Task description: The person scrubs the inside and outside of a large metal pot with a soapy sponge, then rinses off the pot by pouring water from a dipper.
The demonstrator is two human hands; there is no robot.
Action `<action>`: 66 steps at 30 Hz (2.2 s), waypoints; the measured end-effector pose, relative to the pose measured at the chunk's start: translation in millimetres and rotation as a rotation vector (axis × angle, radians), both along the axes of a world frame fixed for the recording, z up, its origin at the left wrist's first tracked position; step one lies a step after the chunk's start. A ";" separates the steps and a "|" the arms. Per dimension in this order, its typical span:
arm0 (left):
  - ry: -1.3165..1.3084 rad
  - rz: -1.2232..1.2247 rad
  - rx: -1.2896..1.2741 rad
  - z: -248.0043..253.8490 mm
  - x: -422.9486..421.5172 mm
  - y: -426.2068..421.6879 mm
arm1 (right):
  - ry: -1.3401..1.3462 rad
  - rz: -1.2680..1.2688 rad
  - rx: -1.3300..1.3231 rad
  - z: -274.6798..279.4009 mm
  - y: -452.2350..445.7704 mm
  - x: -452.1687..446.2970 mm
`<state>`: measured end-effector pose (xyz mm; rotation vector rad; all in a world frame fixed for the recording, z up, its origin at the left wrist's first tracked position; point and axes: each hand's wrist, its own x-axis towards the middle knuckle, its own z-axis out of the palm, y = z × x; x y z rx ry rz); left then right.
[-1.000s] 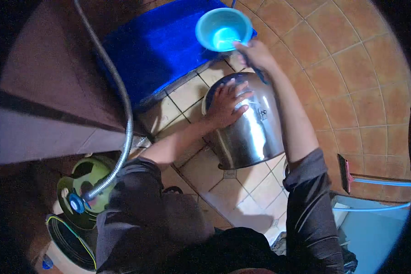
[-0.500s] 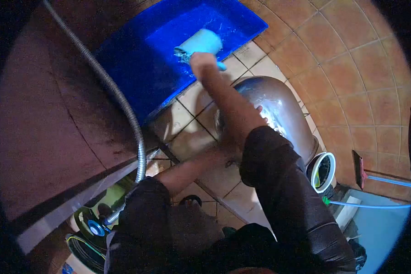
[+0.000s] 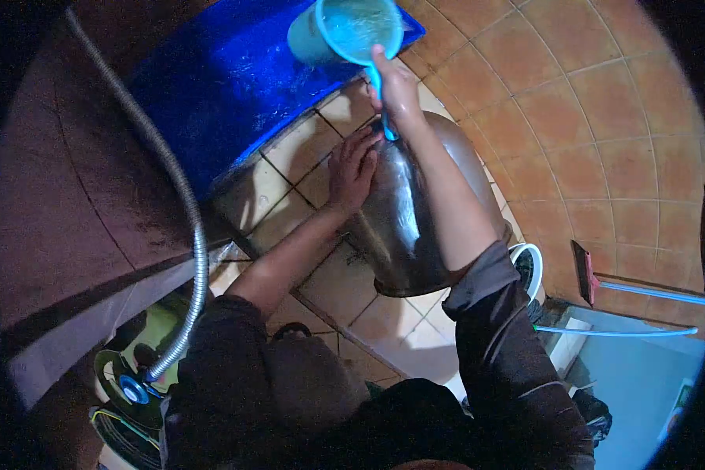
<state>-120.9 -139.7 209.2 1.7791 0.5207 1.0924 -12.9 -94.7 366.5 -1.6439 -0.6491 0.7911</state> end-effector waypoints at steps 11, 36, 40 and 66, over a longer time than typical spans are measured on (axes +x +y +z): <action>-0.022 0.016 0.111 42.2 8.0 -1.4 | 0.016 -0.095 0.500 22.1 -60.0 32.4; 0.043 -0.018 0.520 87.5 38.7 -21.1 | 0.150 -0.255 0.543 24.6 -95.9 85.5; 0.163 -0.270 0.504 89.3 62.2 -4.5 | 0.124 -0.301 0.564 34.4 -97.7 86.7; 0.172 -0.068 0.557 100.8 88.9 -13.2 | 0.134 -0.190 0.661 49.7 -110.9 88.0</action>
